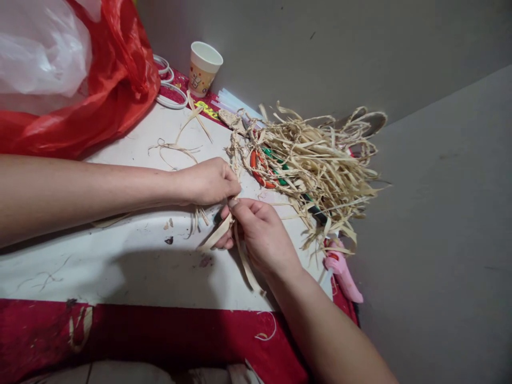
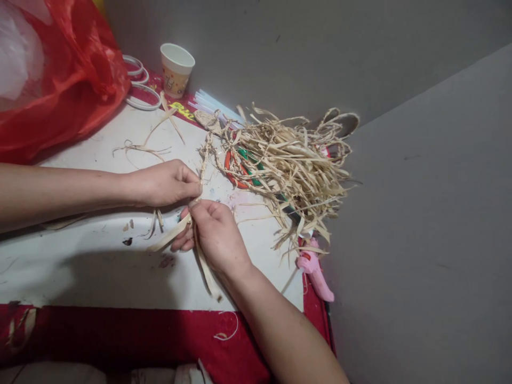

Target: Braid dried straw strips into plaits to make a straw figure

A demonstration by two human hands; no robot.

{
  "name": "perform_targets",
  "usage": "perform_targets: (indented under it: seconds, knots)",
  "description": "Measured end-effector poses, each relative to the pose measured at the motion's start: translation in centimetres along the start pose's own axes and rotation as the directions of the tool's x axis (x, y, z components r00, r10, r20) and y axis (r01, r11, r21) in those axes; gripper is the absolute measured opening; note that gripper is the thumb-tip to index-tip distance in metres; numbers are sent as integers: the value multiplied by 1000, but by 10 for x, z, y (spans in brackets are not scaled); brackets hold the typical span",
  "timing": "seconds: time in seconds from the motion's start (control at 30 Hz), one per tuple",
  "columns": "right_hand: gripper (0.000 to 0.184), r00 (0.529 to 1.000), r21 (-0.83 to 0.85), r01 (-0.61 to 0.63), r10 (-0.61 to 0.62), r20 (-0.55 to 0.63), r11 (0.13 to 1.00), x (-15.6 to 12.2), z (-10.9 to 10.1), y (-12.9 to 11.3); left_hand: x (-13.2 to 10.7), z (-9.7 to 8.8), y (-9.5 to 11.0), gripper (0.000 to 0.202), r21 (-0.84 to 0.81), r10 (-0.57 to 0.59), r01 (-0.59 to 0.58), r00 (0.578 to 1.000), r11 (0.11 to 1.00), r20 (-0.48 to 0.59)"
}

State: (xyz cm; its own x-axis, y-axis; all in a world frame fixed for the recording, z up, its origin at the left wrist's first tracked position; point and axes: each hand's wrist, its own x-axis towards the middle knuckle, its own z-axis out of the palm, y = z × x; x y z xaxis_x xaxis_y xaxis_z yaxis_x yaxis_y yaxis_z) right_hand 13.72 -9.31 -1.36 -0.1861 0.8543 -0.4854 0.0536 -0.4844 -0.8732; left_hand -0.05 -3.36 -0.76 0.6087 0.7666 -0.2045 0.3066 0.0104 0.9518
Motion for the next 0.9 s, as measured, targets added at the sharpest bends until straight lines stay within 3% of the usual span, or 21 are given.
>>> perform_targets:
  seconds: [0.17, 0.4, 0.53, 0.63, 0.7, 0.73, 0.83, 0.9]
  knots:
    - [29, 977, -294, 159, -193, -91, 942, 0, -1, 4, -1, 1, 5, 26, -52, 5, -8, 998, 999, -63]
    - [28, 903, -605, 302, -425, -67, 737, 2, -6, 6, -1, 2, 8, 24, -78, -3, -4, 996, 997, -86]
    - [29, 858, -718, 358, -513, 2, 596, -1, -3, 4, -1, 1, 7, 25, -81, -13, 6, 997, 997, -80]
    - [33, 873, -741, 392, -475, 112, 546, -15, -5, -7, 0, -3, 7, 20, -129, -55, 49, 997, 990, -46]
    - [36, 887, -724, 415, -422, 187, 551, -26, -12, -17, 2, -7, 7, 15, -187, -75, 74, 997, 979, 5]
    - [38, 880, -699, 424, -445, 167, 576, -30, -17, -22, 2, -9, 7, 13, -216, -76, 82, 997, 973, 33]
    - [35, 799, -592, 451, -598, -66, 668, -29, -32, -32, 5, -15, 6, 12, -275, -79, 104, 992, 956, 99]
    - [28, 797, -487, 446, -581, -165, 751, -18, -39, -32, 6, -16, 6, 12, -297, -83, 117, 989, 948, 122]
